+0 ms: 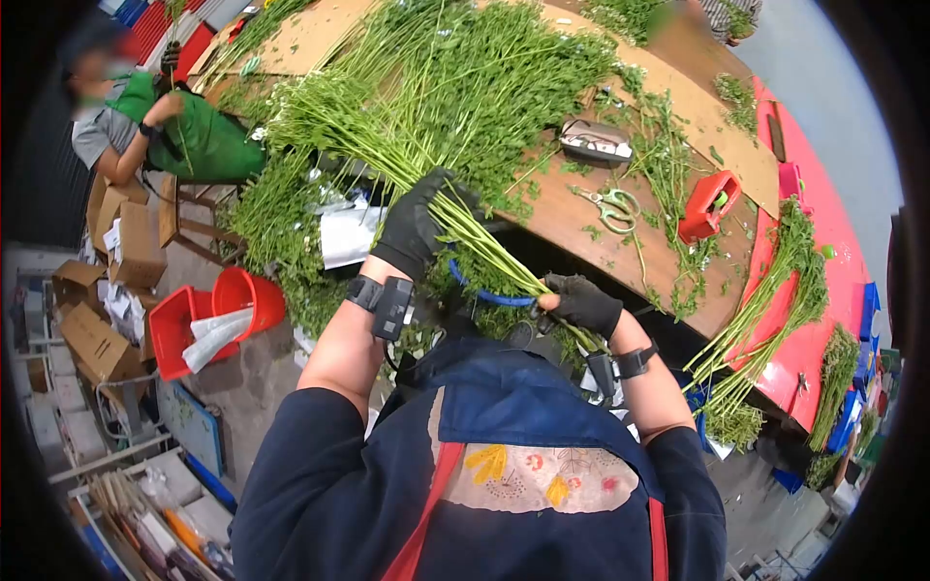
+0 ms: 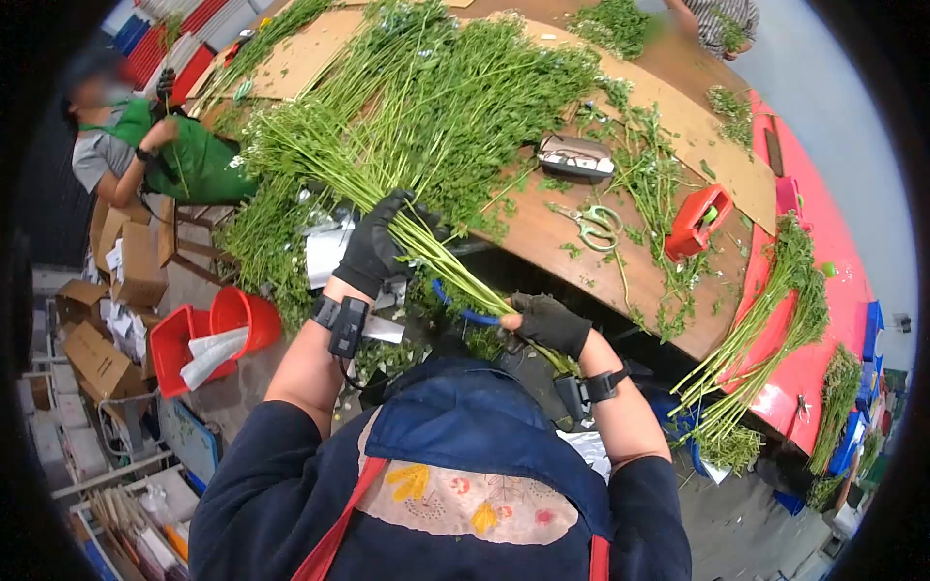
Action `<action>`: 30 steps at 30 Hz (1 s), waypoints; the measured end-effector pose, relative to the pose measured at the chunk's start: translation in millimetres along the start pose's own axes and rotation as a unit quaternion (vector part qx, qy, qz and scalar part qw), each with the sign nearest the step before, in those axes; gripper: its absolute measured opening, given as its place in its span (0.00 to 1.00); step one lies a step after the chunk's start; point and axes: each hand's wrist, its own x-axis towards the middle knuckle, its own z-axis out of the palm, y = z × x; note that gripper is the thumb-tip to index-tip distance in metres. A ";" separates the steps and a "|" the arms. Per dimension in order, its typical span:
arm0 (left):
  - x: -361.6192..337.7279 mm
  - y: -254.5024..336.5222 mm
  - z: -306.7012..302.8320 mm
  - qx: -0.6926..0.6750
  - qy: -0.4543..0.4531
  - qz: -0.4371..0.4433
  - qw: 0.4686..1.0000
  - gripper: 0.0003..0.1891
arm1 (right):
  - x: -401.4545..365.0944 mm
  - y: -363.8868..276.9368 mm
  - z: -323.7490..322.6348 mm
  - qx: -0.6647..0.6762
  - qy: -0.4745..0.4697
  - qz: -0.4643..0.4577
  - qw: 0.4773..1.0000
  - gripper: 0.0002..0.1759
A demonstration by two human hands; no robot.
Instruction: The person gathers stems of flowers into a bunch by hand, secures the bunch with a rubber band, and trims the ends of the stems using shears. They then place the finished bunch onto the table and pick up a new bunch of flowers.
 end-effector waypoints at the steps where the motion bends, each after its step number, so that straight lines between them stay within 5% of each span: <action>1: -4.8 5.2 -7.7 0.005 0.007 0.011 1.000 0.09 | -4.5 0.1 -3.3 -0.049 0.009 0.006 0.999 0.20; 7: -27.6 11.9 -16.7 0.041 0.136 0.093 0.986 0.12 | 3.2 -13.4 13.0 -0.052 0.023 0.043 0.997 0.22; 10: -29.1 21.2 -20.1 -0.098 -0.023 0.056 0.993 0.09 | 19.3 -5.3 18.3 -0.147 0.041 0.032 0.988 0.19; 11: -26.8 21.6 -30.2 -0.046 -0.009 0.089 0.995 0.09 | 25.9 -6.3 22.5 -0.252 0.108 -0.102 0.956 0.17; 13: -25.4 29.1 -36.7 -0.026 0.012 0.090 0.995 0.10 | 43.6 -26.5 44.3 -0.433 0.231 -0.351 0.797 0.16; 15: -20.7 38.5 -39.7 -0.063 0.016 0.050 0.997 0.13 | 66.6 -63.4 66.9 -0.461 0.245 -0.337 0.783 0.19; 19: -27.6 58.3 -38.5 0.050 0.043 0.059 0.996 0.16 | 145.4 -92.4 107.3 -0.567 0.279 -0.407 0.660 0.17; 20: -24.3 65.6 -43.9 0.040 0.058 0.053 0.996 0.16 | 160.1 -95.4 110.7 -0.632 0.251 -0.358 0.640 0.15; 23: -7.8 98.5 -82.9 -0.019 0.094 0.051 0.994 0.10 | 174.5 -116.2 125.7 -0.633 0.148 -0.310 0.694 0.12; 24: -7.4 116.7 -90.5 -0.028 0.068 0.047 0.996 0.09 | 184.5 -99.0 126.5 -0.574 0.151 -0.370 0.715 0.11; 27: -7.4 167.7 -119.8 -0.084 0.001 0.052 0.995 0.11 | 164.6 -86.1 123.2 -0.442 0.047 -0.222 0.868 0.12; 29: -0.2 187.3 -173.5 -0.085 -0.016 0.069 0.994 0.12 | 153.2 -89.0 101.5 -0.464 -0.035 0.011 0.885 0.14; 30: -10.8 198.7 -154.6 -0.061 -0.026 0.066 0.996 0.13 | 147.2 -91.4 94.3 -0.451 0.014 0.024 0.892 0.14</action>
